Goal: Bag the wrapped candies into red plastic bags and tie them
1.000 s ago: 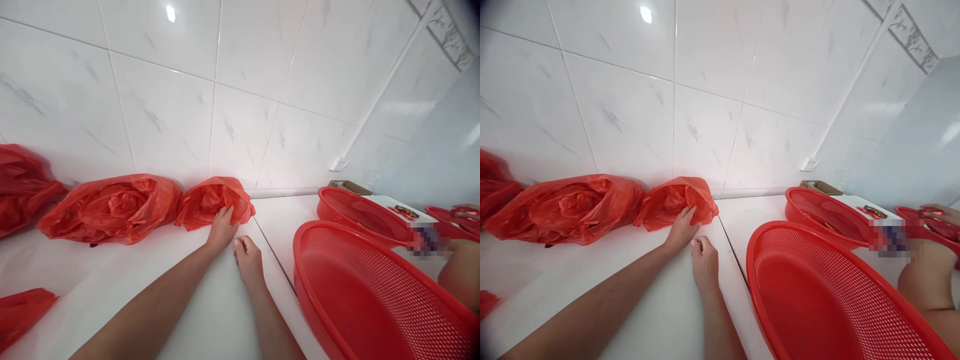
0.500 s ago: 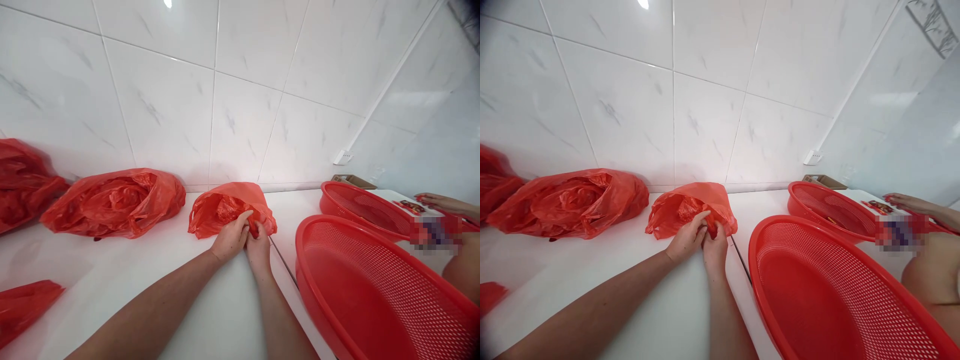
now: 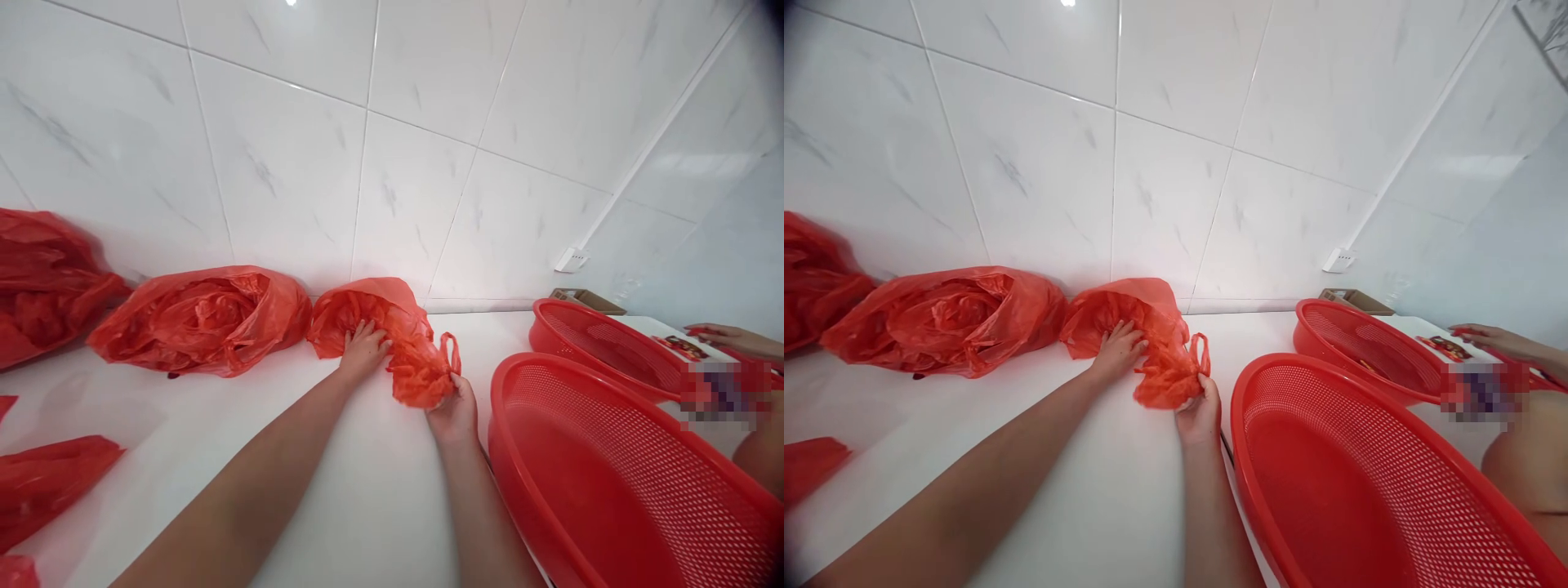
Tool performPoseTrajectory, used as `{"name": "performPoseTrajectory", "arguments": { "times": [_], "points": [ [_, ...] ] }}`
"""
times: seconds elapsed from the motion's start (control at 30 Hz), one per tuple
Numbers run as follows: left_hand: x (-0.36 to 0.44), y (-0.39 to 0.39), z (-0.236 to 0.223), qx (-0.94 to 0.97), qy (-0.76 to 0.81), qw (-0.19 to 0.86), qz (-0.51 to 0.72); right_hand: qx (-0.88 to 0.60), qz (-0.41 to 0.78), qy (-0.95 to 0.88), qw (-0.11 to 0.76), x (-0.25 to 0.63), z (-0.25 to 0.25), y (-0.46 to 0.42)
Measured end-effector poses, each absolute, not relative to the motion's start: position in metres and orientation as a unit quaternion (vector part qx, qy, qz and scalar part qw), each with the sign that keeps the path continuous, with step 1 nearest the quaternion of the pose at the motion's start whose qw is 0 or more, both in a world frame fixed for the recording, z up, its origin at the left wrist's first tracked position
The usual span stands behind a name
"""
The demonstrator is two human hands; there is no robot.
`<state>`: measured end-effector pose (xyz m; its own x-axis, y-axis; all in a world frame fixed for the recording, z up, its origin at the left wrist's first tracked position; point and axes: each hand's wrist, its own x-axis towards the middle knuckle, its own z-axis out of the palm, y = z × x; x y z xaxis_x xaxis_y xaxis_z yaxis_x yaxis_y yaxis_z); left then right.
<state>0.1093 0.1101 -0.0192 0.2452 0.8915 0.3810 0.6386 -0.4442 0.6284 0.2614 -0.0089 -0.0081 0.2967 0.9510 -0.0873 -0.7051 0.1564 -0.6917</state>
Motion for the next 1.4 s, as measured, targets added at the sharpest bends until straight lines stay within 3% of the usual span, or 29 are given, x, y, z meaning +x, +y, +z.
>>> {"name": "performPoseTrajectory", "arguments": {
  "times": [0.13,0.43,0.73,0.9,1.03,1.3,1.4],
  "points": [
    [0.111,0.119,-0.012,0.756,0.490,0.166,0.400,-0.351,0.576,-0.229,0.702,0.257,-0.010,-0.021],
    [0.094,0.064,0.004,0.686,0.458,0.181,0.536,-0.568,0.318,-0.339,0.679,0.258,-0.011,-0.060],
    [0.042,0.028,0.004,0.511,0.441,0.271,0.686,-0.621,0.260,-0.356,0.648,0.254,-0.007,-0.081],
    [0.026,0.026,-0.001,0.423,0.409,0.373,0.717,-0.612,0.275,-0.326,0.666,0.253,-0.007,-0.079],
    [0.030,0.025,-0.006,0.362,0.387,0.462,0.711,-0.582,0.362,-0.307,0.661,0.253,-0.005,-0.083],
    [0.039,0.018,-0.002,0.330,0.310,0.605,0.655,-0.371,0.526,-0.269,0.716,0.240,0.003,-0.086],
    [0.043,0.012,0.002,0.348,0.284,0.635,0.629,-0.388,0.546,-0.301,0.679,0.235,-0.002,-0.085]
  ]
}}
